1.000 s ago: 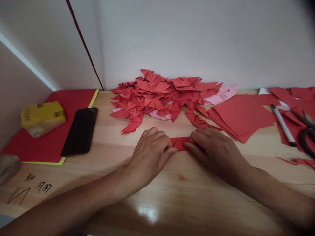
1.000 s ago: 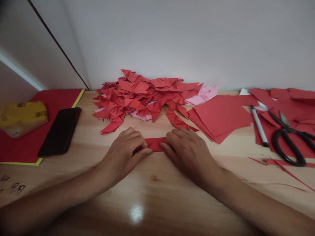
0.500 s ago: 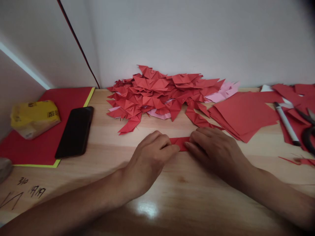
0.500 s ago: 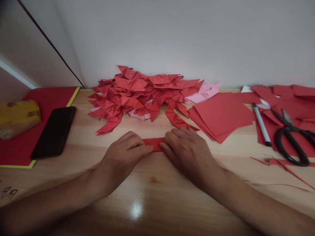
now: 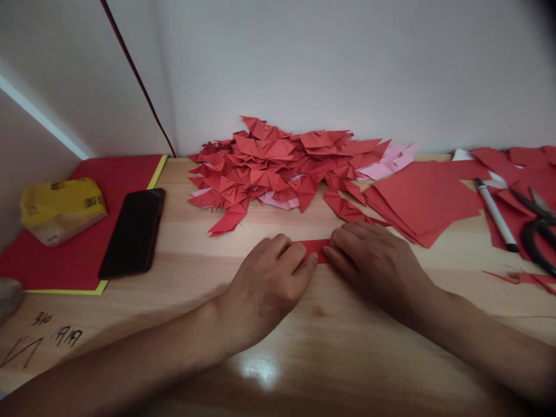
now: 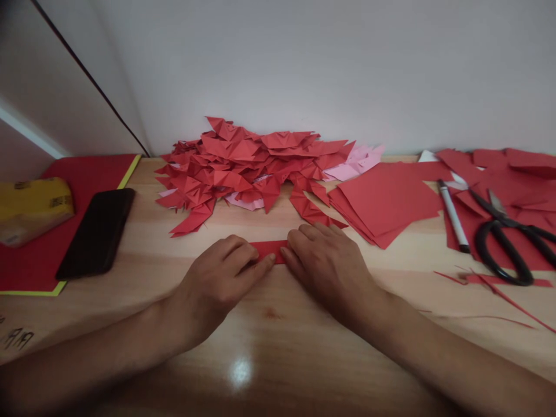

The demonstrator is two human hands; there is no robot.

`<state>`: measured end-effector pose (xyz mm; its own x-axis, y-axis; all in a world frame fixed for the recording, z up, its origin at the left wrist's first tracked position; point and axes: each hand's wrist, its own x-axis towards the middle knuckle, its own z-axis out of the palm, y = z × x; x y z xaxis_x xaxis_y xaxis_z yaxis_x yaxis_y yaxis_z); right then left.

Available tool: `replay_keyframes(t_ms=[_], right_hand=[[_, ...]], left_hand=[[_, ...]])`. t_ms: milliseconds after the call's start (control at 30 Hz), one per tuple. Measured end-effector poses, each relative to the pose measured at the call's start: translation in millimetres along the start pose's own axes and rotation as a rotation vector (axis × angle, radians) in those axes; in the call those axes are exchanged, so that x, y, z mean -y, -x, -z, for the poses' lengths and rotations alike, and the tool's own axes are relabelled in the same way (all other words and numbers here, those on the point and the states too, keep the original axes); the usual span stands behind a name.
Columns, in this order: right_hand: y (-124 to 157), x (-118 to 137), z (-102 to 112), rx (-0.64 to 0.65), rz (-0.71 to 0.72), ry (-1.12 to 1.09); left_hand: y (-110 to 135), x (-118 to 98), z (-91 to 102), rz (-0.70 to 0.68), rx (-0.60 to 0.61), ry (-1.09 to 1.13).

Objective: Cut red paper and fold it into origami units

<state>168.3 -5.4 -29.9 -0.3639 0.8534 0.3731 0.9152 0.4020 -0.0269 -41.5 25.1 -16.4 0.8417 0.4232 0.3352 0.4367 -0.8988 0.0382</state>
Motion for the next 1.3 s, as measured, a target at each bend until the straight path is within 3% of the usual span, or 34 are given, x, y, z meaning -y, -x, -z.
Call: replay_keyframes(t_ms=[200, 433, 567, 700, 933, 1300], right_hand=[[0, 2, 1, 0.012, -0.023, 0.008], [2, -2, 6, -0.024, -0.016, -0.088], [15, 6, 21, -0.035, 0.085, -0.090], [26, 23, 30, 0.039, 0.206, -0.085], [20, 36, 35, -0.051, 0.246, 0.077], [20, 39, 38, -0.035, 0.246, 0.120]], left_hand=[[0, -3, -1.3, -0.043, 0.062, -0.078], [0, -6, -1.4, -0.129, -0.001, -0.161], [1, -4, -2.8, -0.115, -0.011, -0.145], [2, -3, -3.7, -0.096, -0.038, -0.124], [2, -8, -0.6, -0.084, -0.016, -0.155], [13, -15, 7.6, -0.044, -0.011, -0.215]])
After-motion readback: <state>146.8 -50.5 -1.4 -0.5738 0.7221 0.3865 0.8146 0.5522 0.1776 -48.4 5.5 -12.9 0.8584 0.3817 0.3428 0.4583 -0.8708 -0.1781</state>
